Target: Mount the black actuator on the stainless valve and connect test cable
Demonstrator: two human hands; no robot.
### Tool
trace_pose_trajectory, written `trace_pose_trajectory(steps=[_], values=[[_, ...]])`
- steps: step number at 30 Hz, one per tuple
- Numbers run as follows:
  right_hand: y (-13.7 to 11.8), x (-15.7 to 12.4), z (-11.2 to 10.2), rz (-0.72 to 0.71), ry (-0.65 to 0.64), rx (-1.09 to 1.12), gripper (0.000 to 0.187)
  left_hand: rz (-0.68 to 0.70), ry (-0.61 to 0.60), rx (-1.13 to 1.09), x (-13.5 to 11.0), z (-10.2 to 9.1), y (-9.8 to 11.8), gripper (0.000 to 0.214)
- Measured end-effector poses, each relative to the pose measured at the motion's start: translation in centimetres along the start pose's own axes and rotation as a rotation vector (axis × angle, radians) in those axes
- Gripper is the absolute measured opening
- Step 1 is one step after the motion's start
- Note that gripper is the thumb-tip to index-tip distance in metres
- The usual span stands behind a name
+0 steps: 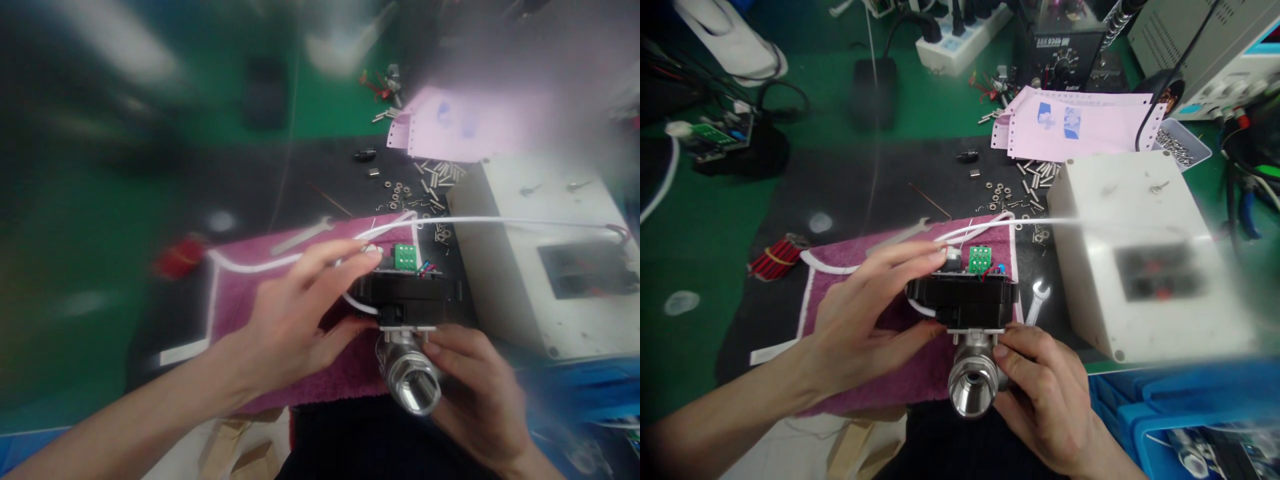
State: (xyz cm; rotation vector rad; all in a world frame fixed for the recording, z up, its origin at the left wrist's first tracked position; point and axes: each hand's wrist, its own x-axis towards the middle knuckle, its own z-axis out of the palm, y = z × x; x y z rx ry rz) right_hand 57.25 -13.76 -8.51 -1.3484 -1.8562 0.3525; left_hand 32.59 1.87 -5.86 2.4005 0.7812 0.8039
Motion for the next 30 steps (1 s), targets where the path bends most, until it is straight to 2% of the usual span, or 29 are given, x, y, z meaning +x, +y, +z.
trace_pose_trajectory(steps=[3, 9, 13, 17, 30], values=[[-0.2, 0.8, -0.1, -0.041, -0.009, -0.053, 0.033, 0.006, -0.049, -0.034, 0.4, -0.1, -0.3, 0.065], [-0.1, 0.8, 0.0, -0.094, -0.032, -0.129, 0.028, 0.108, -0.083, -0.159, 1.6, -0.5, -1.4, 0.067], [-0.2, 1.1, 0.0, -0.106, -0.041, -0.117, 0.024, 0.13, -0.155, -0.255, 2.2, -1.3, -2.0, 0.067], [-0.3, 1.5, 0.0, -0.09, -0.049, -0.119, 0.024, 0.132, -0.187, -0.249, 2.5, -1.6, -1.8, 0.066], [-0.6, 2.1, -0.2, -0.106, -0.032, -0.103, 0.021, 0.127, -0.057, -0.169, 1.7, -0.4, -1.2, 0.061]])
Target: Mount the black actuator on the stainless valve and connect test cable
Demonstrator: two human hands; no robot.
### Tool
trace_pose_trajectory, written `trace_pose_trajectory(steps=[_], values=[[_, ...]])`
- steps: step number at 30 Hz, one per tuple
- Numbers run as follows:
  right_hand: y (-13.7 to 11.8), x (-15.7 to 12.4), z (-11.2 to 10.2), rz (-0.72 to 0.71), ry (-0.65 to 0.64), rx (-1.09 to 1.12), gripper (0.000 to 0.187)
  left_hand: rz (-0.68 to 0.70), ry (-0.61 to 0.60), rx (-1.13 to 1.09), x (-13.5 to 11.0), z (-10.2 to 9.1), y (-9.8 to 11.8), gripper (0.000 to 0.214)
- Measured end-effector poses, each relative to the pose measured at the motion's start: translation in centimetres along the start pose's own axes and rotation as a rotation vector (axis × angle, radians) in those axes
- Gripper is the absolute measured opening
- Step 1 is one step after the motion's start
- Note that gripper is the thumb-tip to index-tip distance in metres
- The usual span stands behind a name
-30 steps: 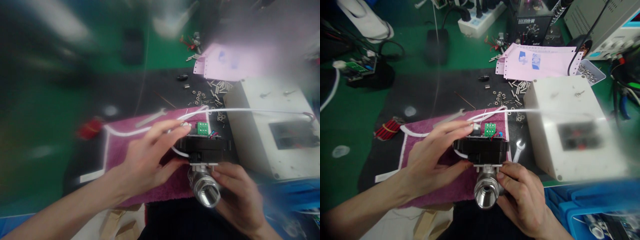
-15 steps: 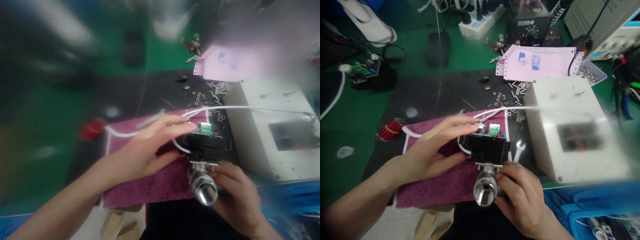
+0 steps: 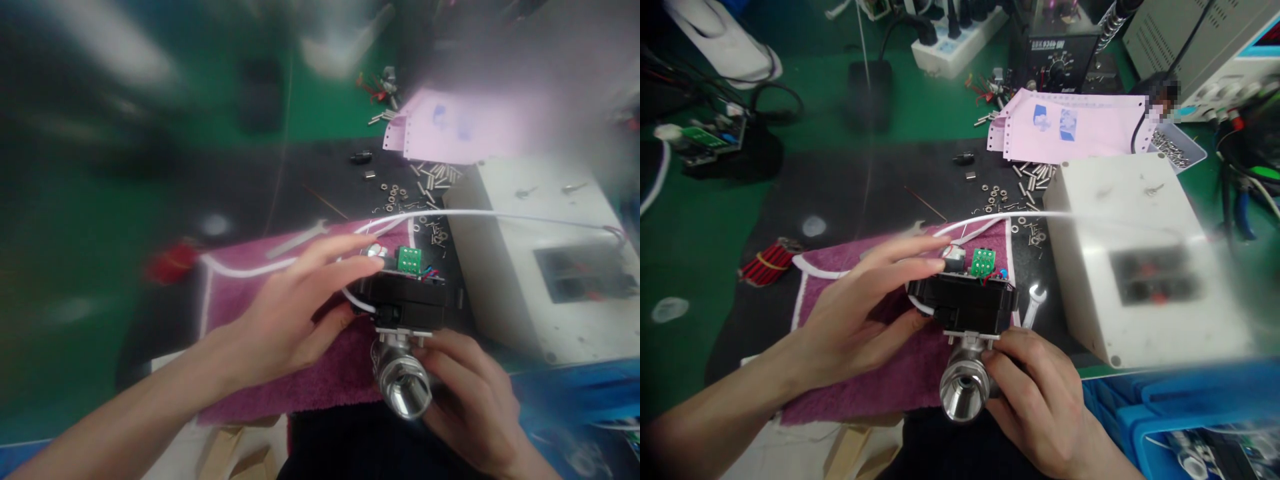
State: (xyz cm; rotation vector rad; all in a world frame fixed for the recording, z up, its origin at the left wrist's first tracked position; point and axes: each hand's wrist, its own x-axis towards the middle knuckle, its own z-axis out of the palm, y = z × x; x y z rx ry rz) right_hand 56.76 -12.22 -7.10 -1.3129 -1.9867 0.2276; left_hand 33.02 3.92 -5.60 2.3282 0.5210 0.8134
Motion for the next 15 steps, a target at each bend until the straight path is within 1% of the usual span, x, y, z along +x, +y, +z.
trace_pose_trajectory(steps=[4, 8, 10, 11, 15], values=[[-0.04, -0.01, -0.06, 0.017, -0.021, -0.011, 0.022, 0.061, 0.053, 0.001, -0.18, 0.25, -0.11, 0.059], [0.06, -0.25, 0.03, 0.021, -0.005, -0.011, 0.024, 0.042, 0.038, 0.011, -0.18, 0.16, -0.36, 0.059], [0.11, -0.33, 0.04, 0.03, -0.004, -0.012, 0.025, 0.069, 0.029, 0.01, -0.15, 0.06, -0.46, 0.06], [0.12, -0.36, 0.02, 0.033, -0.005, -0.009, 0.025, 0.088, 0.031, 0.01, -0.15, 0.02, -0.47, 0.06], [0.13, -0.5, -0.13, 0.043, 0.002, 0.013, 0.027, 0.087, 0.061, 0.02, -0.36, 0.09, -0.25, 0.06]])
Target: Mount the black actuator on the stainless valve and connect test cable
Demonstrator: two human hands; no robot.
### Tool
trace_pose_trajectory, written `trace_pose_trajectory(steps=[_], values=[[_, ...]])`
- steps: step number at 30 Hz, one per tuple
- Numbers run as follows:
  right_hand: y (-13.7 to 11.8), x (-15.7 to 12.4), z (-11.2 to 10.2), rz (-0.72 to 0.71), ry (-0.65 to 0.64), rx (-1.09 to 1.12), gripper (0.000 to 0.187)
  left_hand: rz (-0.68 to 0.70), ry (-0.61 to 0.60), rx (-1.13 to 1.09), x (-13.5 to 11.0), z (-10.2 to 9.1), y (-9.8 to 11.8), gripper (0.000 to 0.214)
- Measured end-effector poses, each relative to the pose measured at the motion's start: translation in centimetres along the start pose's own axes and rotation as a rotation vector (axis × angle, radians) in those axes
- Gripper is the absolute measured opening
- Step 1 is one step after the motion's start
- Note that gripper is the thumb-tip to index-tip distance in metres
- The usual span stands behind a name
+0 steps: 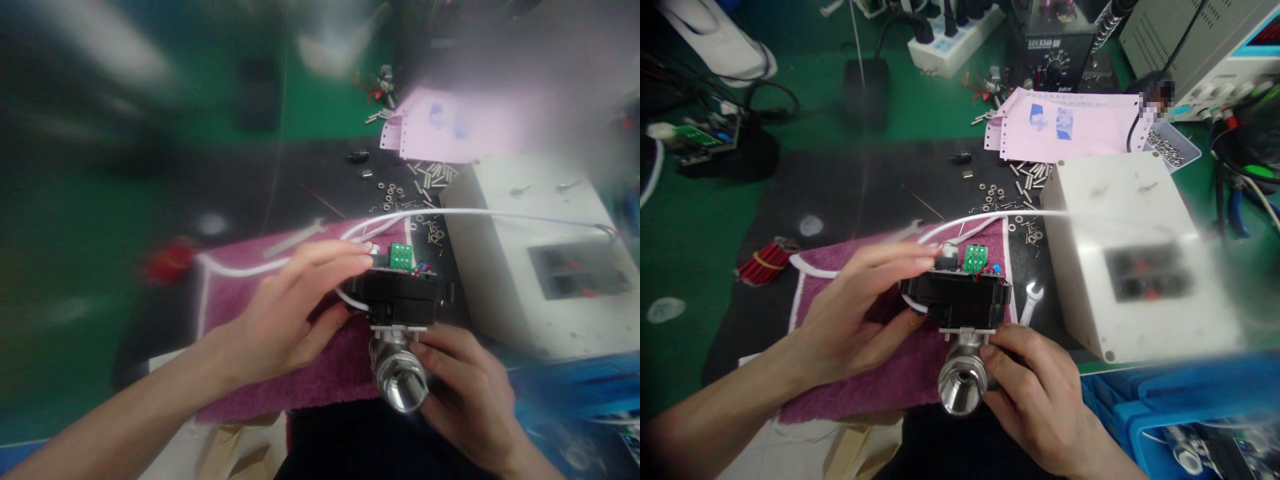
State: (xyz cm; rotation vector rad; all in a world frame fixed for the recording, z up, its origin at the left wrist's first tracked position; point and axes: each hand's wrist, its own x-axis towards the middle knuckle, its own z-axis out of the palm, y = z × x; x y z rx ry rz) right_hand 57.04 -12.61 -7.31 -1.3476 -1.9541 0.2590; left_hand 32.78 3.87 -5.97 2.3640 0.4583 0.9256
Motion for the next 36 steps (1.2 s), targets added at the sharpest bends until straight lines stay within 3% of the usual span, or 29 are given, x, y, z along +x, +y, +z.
trace_pose_trajectory(steps=[11, 18, 25, 30, 36], values=[[0.03, 0.21, -0.06, -0.008, -0.012, 0.017, 0.03, -0.017, 0.007, 0.002, 0.32, 0.19, 0.01, 0.057], [-0.11, 0.21, -0.17, 0.008, 0.002, -0.016, 0.035, 0.008, 0.096, 0.056, -0.42, 0.68, 0.48, 0.057], [0.21, -0.12, -0.08, -0.024, -0.037, -0.006, 0.032, -0.017, 0.054, 0.1, -0.02, 0.51, 0.16, 0.055], [0.04, 0.17, -0.08, 0.004, -0.009, 0.001, 0.036, -0.021, 0.094, 0.189, -0.37, 0.86, 0.31, 0.054], [0.23, 0.13, -0.09, -0.021, -0.024, 0.027, 0.034, 0.032, 0.085, 0.117, -0.26, 0.53, -0.3, 0.055]])
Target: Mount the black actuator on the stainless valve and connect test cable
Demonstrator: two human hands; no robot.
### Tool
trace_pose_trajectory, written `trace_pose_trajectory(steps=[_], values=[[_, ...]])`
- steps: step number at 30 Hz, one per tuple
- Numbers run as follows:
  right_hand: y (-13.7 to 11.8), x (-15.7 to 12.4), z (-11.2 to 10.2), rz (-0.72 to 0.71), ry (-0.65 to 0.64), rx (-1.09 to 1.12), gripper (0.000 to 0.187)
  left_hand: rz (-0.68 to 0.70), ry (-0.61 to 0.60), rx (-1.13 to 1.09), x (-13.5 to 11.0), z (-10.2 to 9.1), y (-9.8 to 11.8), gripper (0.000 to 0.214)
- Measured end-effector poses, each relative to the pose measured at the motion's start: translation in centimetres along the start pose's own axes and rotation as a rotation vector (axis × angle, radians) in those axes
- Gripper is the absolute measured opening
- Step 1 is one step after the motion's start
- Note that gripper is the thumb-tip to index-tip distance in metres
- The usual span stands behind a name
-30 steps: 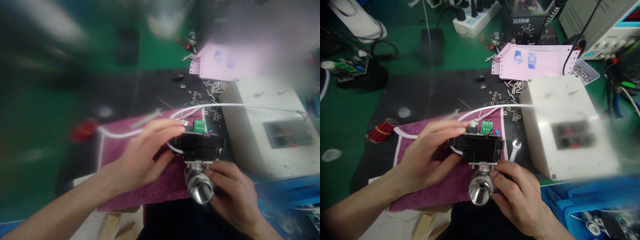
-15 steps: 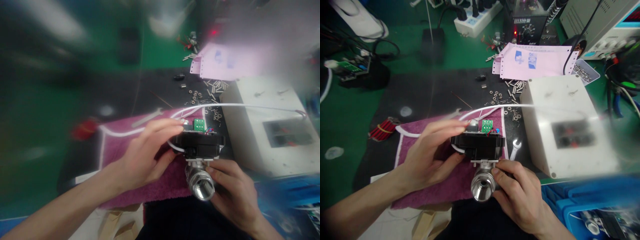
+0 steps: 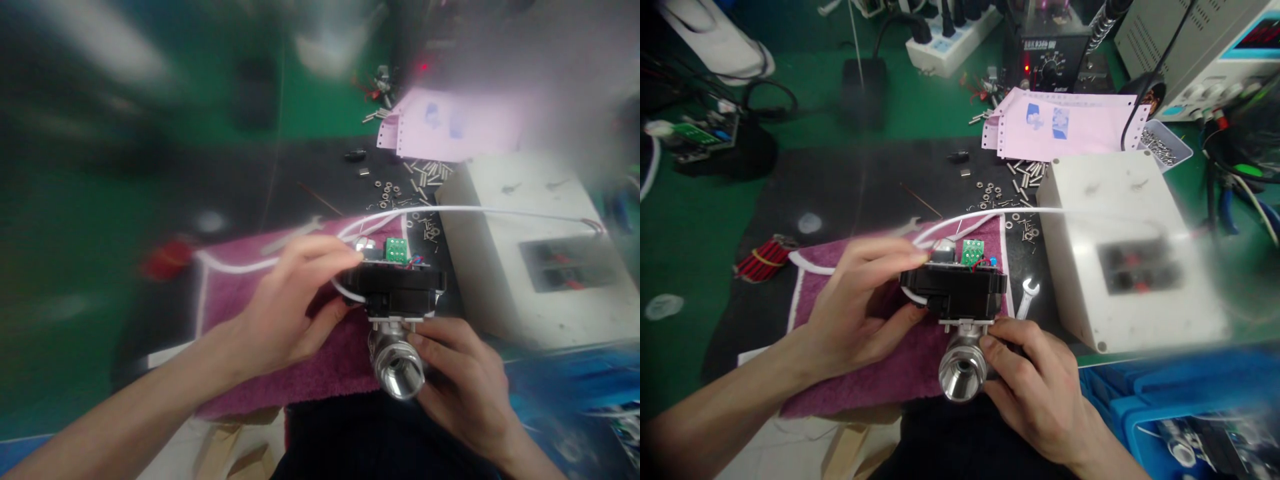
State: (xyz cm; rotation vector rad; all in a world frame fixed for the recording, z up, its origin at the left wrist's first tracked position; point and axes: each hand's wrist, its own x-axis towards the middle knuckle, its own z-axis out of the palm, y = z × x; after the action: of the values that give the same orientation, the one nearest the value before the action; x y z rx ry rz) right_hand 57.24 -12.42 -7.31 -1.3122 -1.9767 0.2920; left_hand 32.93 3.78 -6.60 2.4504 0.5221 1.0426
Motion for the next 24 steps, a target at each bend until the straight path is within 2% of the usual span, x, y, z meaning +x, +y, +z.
trace_pose_trajectory(steps=[3, 8, 12, 18, 21, 24], values=[[0.01, -0.16, 0.06, -0.001, 0.004, 0.007, 0.035, -0.005, -0.04, -0.009, 0.16, -0.09, -0.08, 0.053], [0.03, 0.02, 0.06, 0.011, 0.003, 0.002, 0.038, -0.036, 0.029, 0.004, 0.05, 0.12, 0.48, 0.053], [0.11, 0.12, 0.01, 0.002, -0.012, 0.026, 0.035, -0.093, -0.025, -0.051, 0.09, 0.08, 0.46, 0.054], [0.07, -0.19, -0.25, 0.012, -0.017, -0.008, 0.036, 0.011, 0.011, -0.025, 0.34, 0.06, -0.13, 0.05], [0.02, -0.06, -0.21, -0.001, -0.018, -0.011, 0.033, -0.012, -0.021, -0.05, 0.43, -0.02, -0.09, 0.05], [-0.14, 0.18, -0.07, 0.011, 0.019, -0.041, 0.036, -0.044, 0.006, -0.016, 0.33, 0.08, 0.39, 0.051]])
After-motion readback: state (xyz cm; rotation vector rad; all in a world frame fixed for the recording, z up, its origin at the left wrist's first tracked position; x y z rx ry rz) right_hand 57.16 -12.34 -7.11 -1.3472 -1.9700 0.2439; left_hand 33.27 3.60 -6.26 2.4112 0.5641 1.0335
